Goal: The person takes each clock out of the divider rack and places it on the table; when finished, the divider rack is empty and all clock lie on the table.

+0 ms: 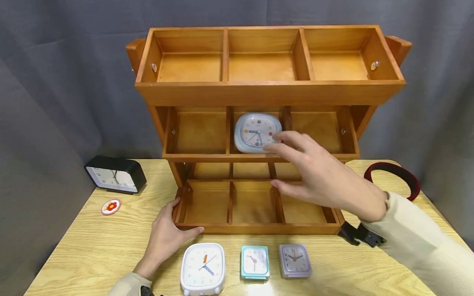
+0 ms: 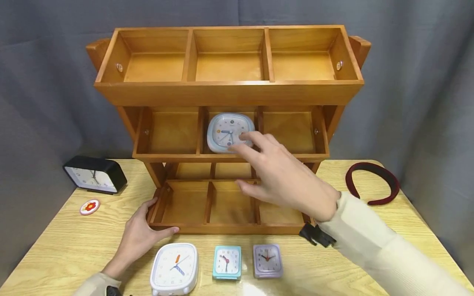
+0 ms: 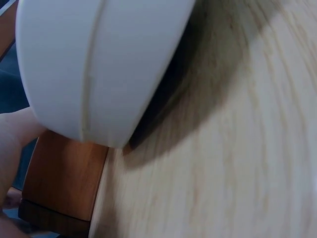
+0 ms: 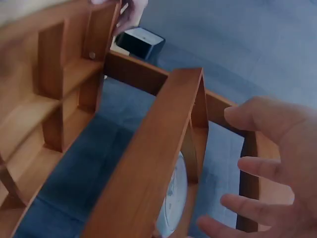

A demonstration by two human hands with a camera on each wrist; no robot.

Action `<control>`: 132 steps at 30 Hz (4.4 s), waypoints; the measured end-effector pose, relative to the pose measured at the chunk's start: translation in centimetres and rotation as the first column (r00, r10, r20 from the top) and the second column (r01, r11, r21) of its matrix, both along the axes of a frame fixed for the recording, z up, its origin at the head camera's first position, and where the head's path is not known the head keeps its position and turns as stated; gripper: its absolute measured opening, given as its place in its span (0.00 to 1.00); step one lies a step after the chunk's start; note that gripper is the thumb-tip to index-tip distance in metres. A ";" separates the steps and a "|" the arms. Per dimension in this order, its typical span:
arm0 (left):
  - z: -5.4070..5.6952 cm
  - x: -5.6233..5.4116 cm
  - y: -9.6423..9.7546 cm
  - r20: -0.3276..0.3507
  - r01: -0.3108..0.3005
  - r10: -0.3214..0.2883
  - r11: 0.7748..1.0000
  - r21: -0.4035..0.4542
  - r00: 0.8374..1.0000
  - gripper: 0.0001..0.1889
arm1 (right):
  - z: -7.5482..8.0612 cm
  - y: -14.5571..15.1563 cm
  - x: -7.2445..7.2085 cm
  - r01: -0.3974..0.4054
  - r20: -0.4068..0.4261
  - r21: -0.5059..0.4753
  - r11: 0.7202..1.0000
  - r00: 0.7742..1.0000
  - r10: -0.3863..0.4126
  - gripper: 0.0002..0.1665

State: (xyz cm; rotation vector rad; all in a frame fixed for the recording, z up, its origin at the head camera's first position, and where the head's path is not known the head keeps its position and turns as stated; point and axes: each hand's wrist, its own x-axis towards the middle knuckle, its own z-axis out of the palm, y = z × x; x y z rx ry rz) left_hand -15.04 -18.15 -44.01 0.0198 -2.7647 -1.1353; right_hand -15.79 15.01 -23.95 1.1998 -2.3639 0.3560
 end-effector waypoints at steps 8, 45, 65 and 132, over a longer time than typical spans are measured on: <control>-0.1 0.1 -0.3 0.011 0.001 -0.001 1.000 -0.001 1.000 0.56 | 1.5 -3.2 -4.9 0.049 0.067 0.061 0.997 0.996 -0.053 0.33; -0.1 0.0 0.1 0.002 0.022 -0.022 1.000 -0.001 1.000 0.55 | 2.7 -7.4 -7.6 0.485 0.146 0.303 0.820 0.827 -0.543 0.51; -0.1 0.3 -0.2 -0.020 0.029 -0.029 1.000 0.003 0.999 0.55 | 3.6 -4.1 -1.2 0.405 0.095 0.265 0.875 0.892 -0.442 0.46; 0.6 0.0 -0.4 -0.030 0.018 -0.018 1.000 -0.014 0.999 0.53 | -15.2 10.4 7.9 0.503 0.383 0.415 0.758 0.659 -0.647 0.50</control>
